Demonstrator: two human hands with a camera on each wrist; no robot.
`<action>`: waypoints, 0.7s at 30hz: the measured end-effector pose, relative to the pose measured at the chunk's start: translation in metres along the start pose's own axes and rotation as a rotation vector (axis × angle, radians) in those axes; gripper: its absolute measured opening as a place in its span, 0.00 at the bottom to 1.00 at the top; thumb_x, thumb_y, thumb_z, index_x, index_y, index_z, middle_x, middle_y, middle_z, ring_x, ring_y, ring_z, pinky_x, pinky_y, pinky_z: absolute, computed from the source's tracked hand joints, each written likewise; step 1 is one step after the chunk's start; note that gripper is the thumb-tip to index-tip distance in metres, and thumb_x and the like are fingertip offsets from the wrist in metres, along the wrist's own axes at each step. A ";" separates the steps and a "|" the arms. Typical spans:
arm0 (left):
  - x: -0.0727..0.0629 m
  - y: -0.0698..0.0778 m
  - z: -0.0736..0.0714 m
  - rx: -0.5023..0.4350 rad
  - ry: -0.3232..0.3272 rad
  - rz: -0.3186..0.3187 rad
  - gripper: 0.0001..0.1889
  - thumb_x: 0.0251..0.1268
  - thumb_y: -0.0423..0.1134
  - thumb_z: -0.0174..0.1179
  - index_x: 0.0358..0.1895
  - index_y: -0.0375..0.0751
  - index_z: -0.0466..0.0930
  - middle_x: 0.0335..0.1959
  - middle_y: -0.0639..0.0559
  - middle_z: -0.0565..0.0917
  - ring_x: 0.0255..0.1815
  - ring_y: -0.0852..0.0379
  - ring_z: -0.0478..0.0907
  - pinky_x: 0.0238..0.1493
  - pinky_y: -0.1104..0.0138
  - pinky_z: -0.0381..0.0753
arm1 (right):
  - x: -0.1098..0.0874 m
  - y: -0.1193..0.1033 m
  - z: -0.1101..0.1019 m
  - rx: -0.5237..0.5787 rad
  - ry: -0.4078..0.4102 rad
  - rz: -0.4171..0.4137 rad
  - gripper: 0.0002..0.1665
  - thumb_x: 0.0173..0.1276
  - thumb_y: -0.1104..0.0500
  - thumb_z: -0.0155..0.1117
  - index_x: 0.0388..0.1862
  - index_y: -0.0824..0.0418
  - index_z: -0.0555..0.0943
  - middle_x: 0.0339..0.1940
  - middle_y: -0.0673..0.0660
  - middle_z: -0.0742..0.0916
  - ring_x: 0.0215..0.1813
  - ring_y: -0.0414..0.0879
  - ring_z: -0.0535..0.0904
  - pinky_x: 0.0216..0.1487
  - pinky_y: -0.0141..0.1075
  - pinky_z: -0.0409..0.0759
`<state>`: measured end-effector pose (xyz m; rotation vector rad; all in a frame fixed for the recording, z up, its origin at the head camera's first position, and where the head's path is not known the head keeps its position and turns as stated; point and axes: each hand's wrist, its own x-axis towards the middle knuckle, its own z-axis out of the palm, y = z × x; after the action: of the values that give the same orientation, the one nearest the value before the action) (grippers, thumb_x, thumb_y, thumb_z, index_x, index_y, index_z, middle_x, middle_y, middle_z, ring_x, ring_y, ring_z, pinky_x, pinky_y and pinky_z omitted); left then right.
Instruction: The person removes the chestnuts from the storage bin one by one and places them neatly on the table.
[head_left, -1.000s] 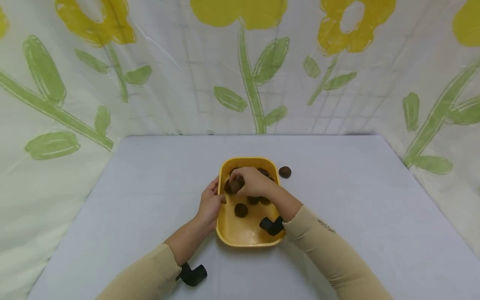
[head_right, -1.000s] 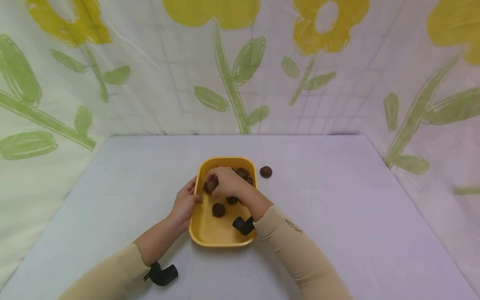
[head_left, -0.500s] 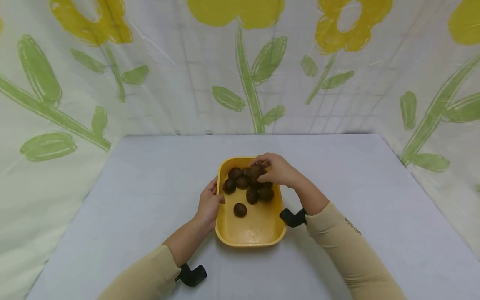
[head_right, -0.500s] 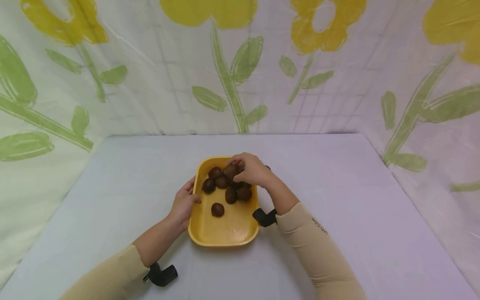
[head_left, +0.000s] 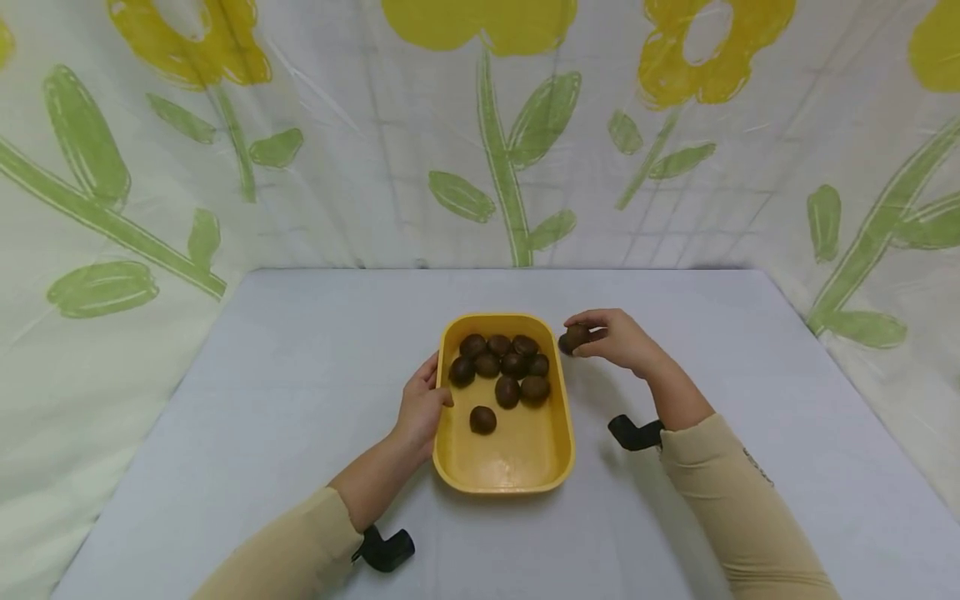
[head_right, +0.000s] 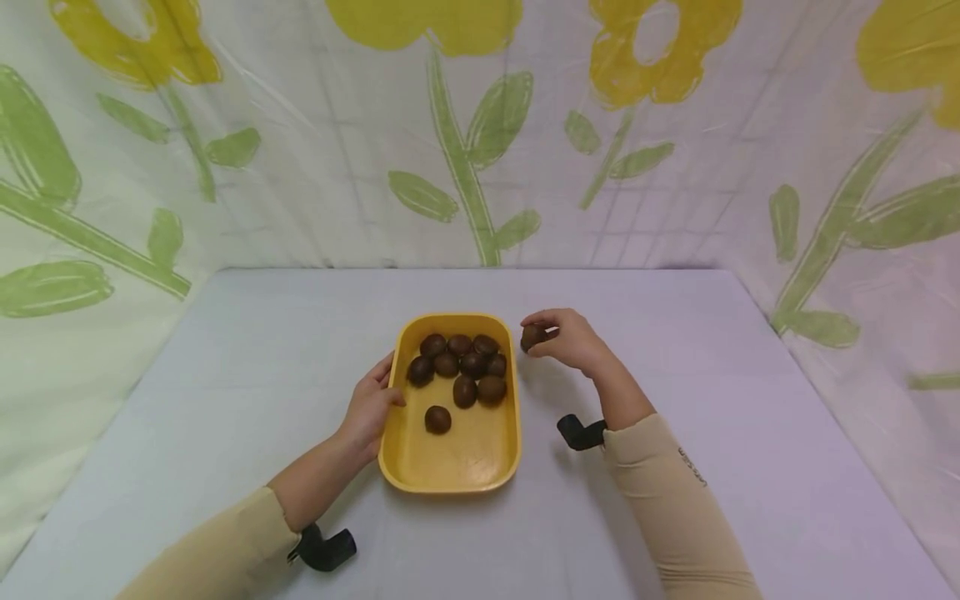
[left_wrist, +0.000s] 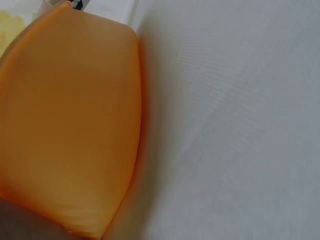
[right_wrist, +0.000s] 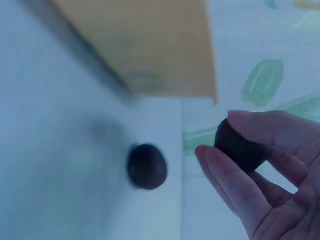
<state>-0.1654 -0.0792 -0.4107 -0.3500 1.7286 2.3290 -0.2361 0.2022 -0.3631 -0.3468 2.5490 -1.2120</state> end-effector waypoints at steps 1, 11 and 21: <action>0.000 0.000 0.000 -0.007 -0.002 -0.001 0.41 0.49 0.16 0.37 0.73 0.41 0.51 0.74 0.47 0.56 0.73 0.49 0.55 0.71 0.58 0.58 | -0.001 0.004 -0.001 0.003 0.010 0.015 0.28 0.59 0.64 0.62 0.60 0.64 0.74 0.59 0.65 0.77 0.57 0.60 0.76 0.53 0.46 0.78; 0.000 -0.001 0.000 -0.002 0.002 0.007 0.42 0.48 0.16 0.38 0.73 0.41 0.51 0.74 0.47 0.55 0.73 0.49 0.55 0.71 0.58 0.58 | -0.007 0.042 -0.011 -0.057 0.149 0.084 0.28 0.62 0.61 0.61 0.61 0.67 0.72 0.56 0.68 0.78 0.56 0.62 0.75 0.51 0.44 0.78; 0.000 -0.001 -0.001 0.004 -0.004 0.008 0.41 0.49 0.16 0.38 0.73 0.41 0.51 0.74 0.47 0.55 0.73 0.49 0.55 0.71 0.58 0.58 | -0.009 0.062 -0.013 -0.133 0.268 0.187 0.29 0.60 0.60 0.62 0.59 0.71 0.72 0.55 0.72 0.78 0.58 0.63 0.74 0.49 0.46 0.77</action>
<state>-0.1652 -0.0796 -0.4120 -0.3380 1.7359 2.3301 -0.2375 0.2528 -0.4028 0.0312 2.8213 -1.0859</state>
